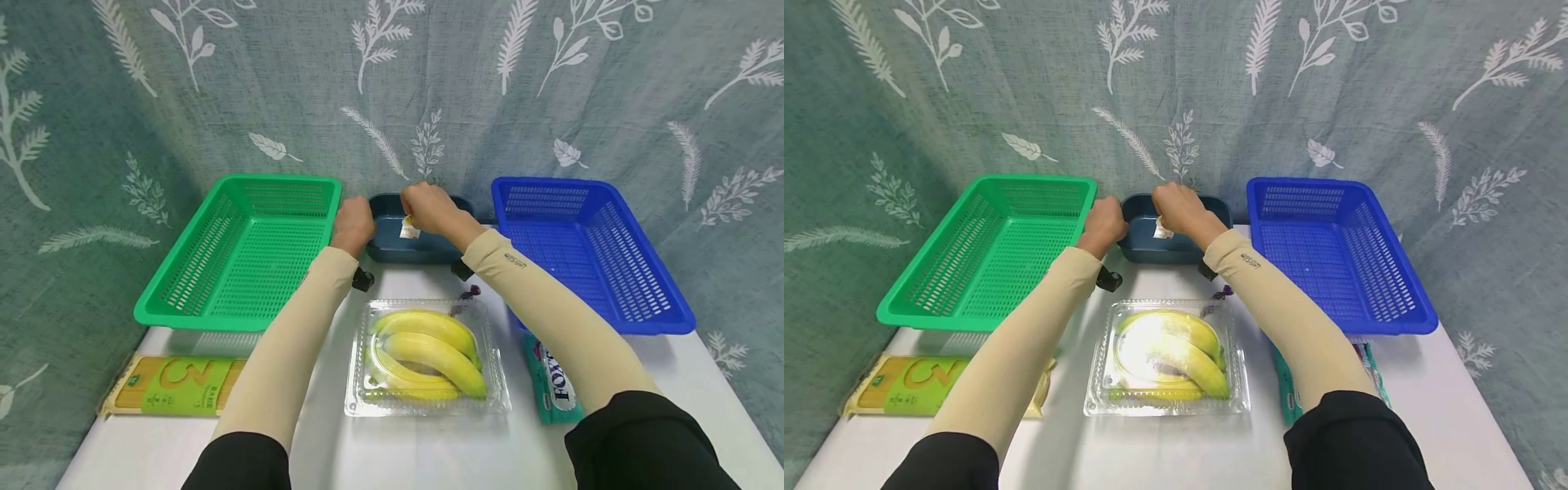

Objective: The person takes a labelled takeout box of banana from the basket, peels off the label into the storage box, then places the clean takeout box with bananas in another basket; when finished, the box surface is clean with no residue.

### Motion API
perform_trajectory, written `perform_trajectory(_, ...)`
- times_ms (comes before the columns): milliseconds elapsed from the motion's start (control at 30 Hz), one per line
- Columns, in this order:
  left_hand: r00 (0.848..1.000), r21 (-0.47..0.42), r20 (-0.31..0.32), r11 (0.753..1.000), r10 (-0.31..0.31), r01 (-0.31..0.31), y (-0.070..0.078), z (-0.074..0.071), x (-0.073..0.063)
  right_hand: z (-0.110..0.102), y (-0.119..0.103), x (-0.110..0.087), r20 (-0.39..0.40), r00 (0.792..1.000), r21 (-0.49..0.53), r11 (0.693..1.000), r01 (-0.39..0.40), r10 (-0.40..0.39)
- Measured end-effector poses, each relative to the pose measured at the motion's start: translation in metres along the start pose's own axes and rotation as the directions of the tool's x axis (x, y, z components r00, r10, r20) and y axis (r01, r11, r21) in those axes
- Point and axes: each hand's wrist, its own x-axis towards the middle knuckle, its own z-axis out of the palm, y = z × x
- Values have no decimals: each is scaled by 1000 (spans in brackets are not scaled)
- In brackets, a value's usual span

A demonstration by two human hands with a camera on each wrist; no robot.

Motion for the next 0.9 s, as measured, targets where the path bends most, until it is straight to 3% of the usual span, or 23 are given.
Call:
perform_trajectory(233, 1000, 24, 20, 999, 23, -24, 3, 0, -4, 15, -5, 9, 126, 992, -168, 985, 43, -22)
perform_trajectory(433, 999, 15, 26, 1000, 25, -25, 6, 1, -5, 30, -2, 16, 199, 980, -245, 969, 26, 23)
perform_trajectory(900, 999, 20, 41, 1000, 4, -5, 4, -1, -5, 37, 2, 23, 165, 986, -206, 977, 45, -10)
